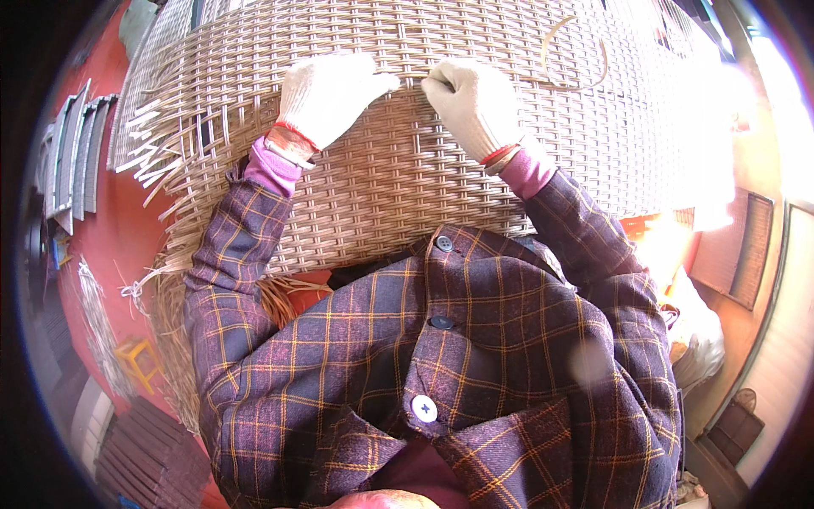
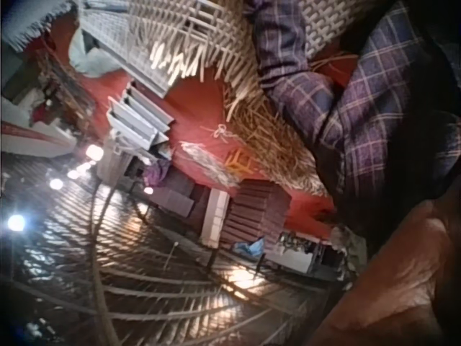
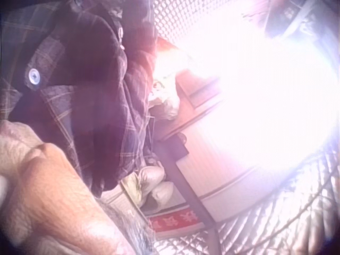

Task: The person weaves a large basket by hand, interlacing thin strips through a pre-formed frame. They repeatedly adjust the basket's position and tuck in loose ends to maintain a tight weave.

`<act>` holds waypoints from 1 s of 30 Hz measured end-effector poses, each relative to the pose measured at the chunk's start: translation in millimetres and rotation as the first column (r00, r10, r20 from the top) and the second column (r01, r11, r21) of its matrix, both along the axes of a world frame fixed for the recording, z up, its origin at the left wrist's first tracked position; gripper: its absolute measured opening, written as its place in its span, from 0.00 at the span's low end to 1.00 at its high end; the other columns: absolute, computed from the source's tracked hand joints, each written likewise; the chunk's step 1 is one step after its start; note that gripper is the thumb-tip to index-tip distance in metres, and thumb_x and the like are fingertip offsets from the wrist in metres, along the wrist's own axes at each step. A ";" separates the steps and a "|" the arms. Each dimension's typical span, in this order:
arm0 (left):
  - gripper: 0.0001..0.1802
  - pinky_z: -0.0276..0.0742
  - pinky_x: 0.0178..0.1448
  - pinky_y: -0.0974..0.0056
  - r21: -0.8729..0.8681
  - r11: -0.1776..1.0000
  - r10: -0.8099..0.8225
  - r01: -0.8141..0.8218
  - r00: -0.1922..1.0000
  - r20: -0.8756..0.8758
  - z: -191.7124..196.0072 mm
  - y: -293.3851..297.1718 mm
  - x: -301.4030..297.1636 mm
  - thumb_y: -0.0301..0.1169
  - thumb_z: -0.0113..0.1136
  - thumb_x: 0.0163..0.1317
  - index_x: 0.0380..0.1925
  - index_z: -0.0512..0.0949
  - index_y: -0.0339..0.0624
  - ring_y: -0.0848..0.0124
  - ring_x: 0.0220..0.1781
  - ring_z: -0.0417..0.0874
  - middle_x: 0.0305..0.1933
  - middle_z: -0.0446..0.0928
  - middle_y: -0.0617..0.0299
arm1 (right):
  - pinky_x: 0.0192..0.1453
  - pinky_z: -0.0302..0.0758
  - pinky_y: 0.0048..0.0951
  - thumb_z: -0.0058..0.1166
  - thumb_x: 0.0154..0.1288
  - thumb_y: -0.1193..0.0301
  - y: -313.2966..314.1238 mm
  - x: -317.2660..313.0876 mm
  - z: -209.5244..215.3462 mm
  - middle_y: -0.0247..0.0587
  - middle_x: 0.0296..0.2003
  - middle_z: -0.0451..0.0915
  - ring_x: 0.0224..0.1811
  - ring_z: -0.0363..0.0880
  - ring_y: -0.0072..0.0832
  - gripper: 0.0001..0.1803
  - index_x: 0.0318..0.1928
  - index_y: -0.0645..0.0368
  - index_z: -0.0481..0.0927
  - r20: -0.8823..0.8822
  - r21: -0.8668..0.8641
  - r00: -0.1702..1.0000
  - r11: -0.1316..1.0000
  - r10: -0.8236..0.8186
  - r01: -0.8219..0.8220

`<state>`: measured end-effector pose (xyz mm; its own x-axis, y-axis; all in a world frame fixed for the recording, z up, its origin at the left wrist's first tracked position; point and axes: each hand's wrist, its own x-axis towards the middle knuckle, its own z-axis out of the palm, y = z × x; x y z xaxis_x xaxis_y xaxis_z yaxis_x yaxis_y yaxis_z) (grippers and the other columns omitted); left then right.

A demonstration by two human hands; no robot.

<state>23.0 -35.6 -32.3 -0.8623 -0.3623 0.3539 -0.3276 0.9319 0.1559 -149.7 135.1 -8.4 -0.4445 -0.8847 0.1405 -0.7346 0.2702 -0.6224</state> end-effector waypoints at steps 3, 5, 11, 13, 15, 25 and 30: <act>0.19 0.86 0.44 0.51 -0.048 0.996 -0.070 0.069 0.997 -0.024 -0.6 2.5 -0.9 0.56 0.63 0.73 0.39 0.92 0.57 0.60 0.40 0.92 0.35 0.90 0.63 | 0.39 0.76 0.27 0.62 0.75 0.66 6.1 -2.4 -11.7 0.35 0.25 0.82 0.30 0.76 0.17 0.12 0.40 0.63 0.89 0.112 0.057 0.985 0.990 -0.132 0.126; 0.19 0.86 0.43 0.53 -0.100 0.991 -0.090 0.089 0.996 -0.009 -1.0 6.9 -5.3 0.55 0.62 0.74 0.40 0.91 0.55 0.61 0.39 0.92 0.35 0.90 0.63 | 0.40 0.75 0.26 0.62 0.76 0.66 4.9 -0.4 -26.5 0.33 0.25 0.81 0.31 0.76 0.16 0.13 0.40 0.63 0.89 0.136 0.027 0.977 0.987 -0.164 0.161; 0.21 0.87 0.41 0.54 -0.144 0.989 0.037 -0.016 0.989 0.142 -3.5 20.9 -23.4 0.54 0.60 0.76 0.38 0.89 0.51 0.60 0.38 0.92 0.34 0.89 0.61 | 0.44 0.81 0.36 0.60 0.76 0.67 -18.6 10.7 -45.3 0.43 0.30 0.86 0.34 0.86 0.35 0.10 0.41 0.58 0.90 -0.228 -0.001 0.971 0.997 -0.072 0.074; 0.20 0.86 0.41 0.53 -0.141 0.990 0.021 -0.008 0.996 0.091 2.4 15.7 -19.2 0.54 0.61 0.76 0.36 0.90 0.54 0.60 0.39 0.92 0.34 0.90 0.62 | 0.44 0.81 0.37 0.61 0.75 0.66 -16.1 14.5 -33.8 0.44 0.32 0.87 0.36 0.87 0.40 0.10 0.44 0.56 0.91 -0.220 -0.021 0.975 1.000 -0.026 0.022; 0.22 0.87 0.41 0.53 -0.073 0.997 -0.005 0.013 0.993 0.114 12.3 10.4 -10.6 0.56 0.60 0.77 0.38 0.89 0.52 0.59 0.39 0.92 0.34 0.89 0.61 | 0.45 0.82 0.38 0.61 0.75 0.65 -10.0 16.5 -19.2 0.44 0.33 0.87 0.38 0.89 0.42 0.10 0.48 0.55 0.91 -0.244 -0.086 0.969 0.996 -0.029 0.008; 0.05 0.81 0.34 0.59 -0.241 0.970 -0.028 0.043 0.998 0.065 67.3 -6.8 100.1 0.41 0.68 0.74 0.41 0.89 0.57 0.63 0.29 0.85 0.32 0.82 0.65 | 0.57 0.87 0.39 0.56 0.82 0.61 -39.6 27.5 10.7 0.45 0.51 0.93 0.47 0.93 0.37 0.19 0.61 0.57 0.90 -0.022 -0.085 0.942 0.938 0.335 -0.336; 0.17 0.80 0.39 0.59 -0.158 0.987 -0.037 0.043 0.999 0.036 65.2 -14.6 108.1 0.28 0.66 0.69 0.54 0.90 0.58 0.62 0.34 0.83 0.35 0.79 0.61 | 0.52 0.85 0.27 0.61 0.80 0.57 -29.2 13.9 27.1 0.40 0.47 0.94 0.42 0.89 0.26 0.21 0.60 0.58 0.91 0.362 0.052 0.920 0.982 0.149 -0.179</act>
